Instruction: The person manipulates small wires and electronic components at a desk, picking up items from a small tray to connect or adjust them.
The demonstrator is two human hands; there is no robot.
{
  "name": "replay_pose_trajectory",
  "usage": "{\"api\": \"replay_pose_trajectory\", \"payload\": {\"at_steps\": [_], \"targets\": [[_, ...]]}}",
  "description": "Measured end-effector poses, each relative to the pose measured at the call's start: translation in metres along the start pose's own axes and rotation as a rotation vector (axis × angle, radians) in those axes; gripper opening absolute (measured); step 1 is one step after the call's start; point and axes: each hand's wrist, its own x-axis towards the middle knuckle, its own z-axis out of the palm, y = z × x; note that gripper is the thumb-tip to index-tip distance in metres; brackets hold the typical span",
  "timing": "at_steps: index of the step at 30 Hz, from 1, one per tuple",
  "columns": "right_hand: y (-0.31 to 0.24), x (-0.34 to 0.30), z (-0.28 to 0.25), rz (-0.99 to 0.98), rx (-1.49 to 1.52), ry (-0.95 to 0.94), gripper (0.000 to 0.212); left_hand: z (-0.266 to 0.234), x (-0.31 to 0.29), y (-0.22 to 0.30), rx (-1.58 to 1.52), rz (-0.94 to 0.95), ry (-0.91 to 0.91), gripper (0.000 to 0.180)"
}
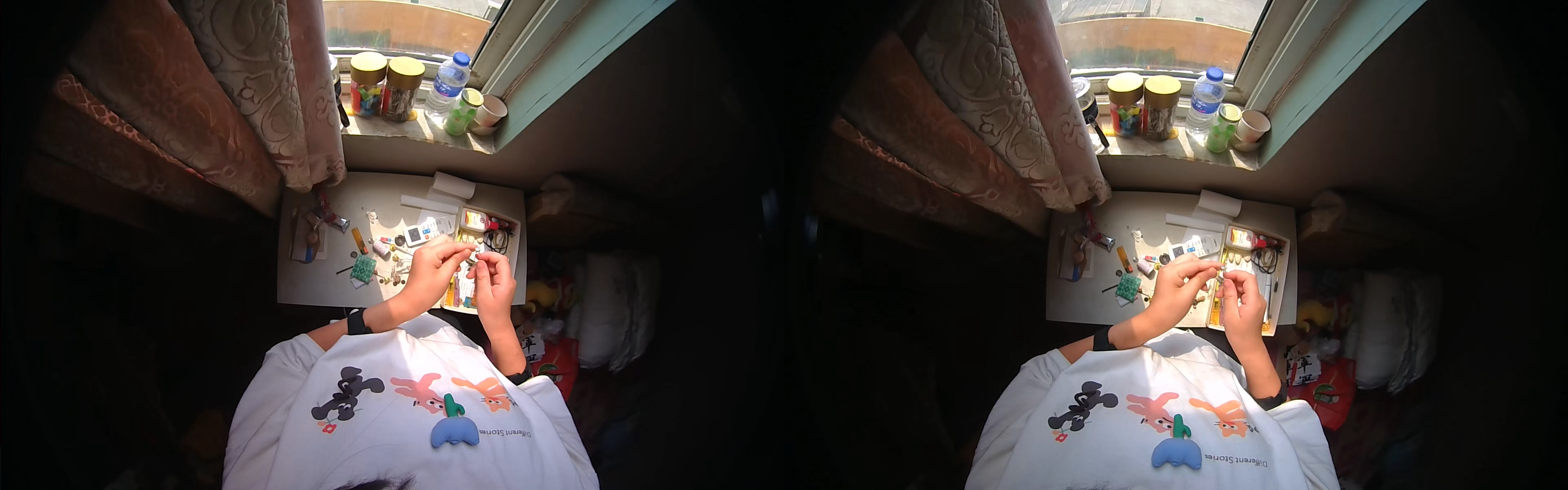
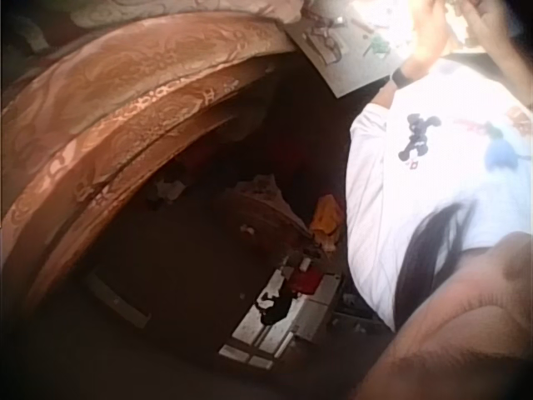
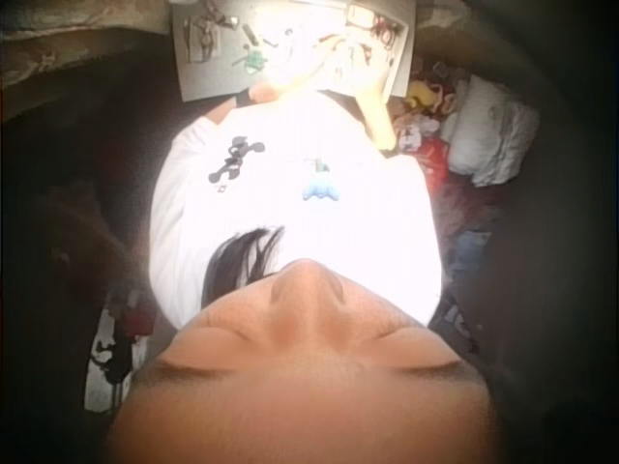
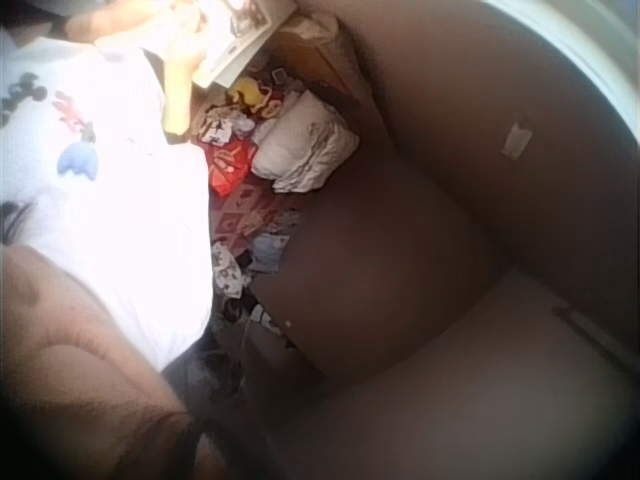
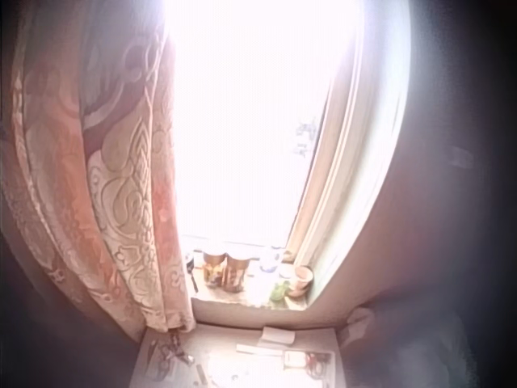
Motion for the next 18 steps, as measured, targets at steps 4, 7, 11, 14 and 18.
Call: {"api": "replay_pose_trajectory", "payload": {"at_steps": [4, 7, 11, 14, 18], "targets": [[0.001, 0.004, 0.002, -0.368, -0.523, 0.073, 0.009, 0.003, 0.0, 0.003, -0.07, -0.051, 0.025, 0.015], [-0.006, 0.007, 0.007, -0.469, -0.608, 0.093, 0.018, 0.005, -0.001, -0.006, 0.002, -0.012, 0.037, 0.015], [-0.004, 0.005, 0.006, -0.505, -0.732, 0.083, 0.024, 0.005, -0.001, -0.007, 0.043, 0.014, 0.052, 0.014], [-0.002, 0.005, 0.005, -0.52, -0.842, 0.034, 0.029, 0.005, -0.001, -0.002, 0.119, 0.078, 0.067, 0.013], [0.001, 0.006, 0.003, -0.54, -0.88, -0.009, 0.028, 0.004, -0.001, -0.002, 0.184, 0.199, 0.104, 0.014]]}}
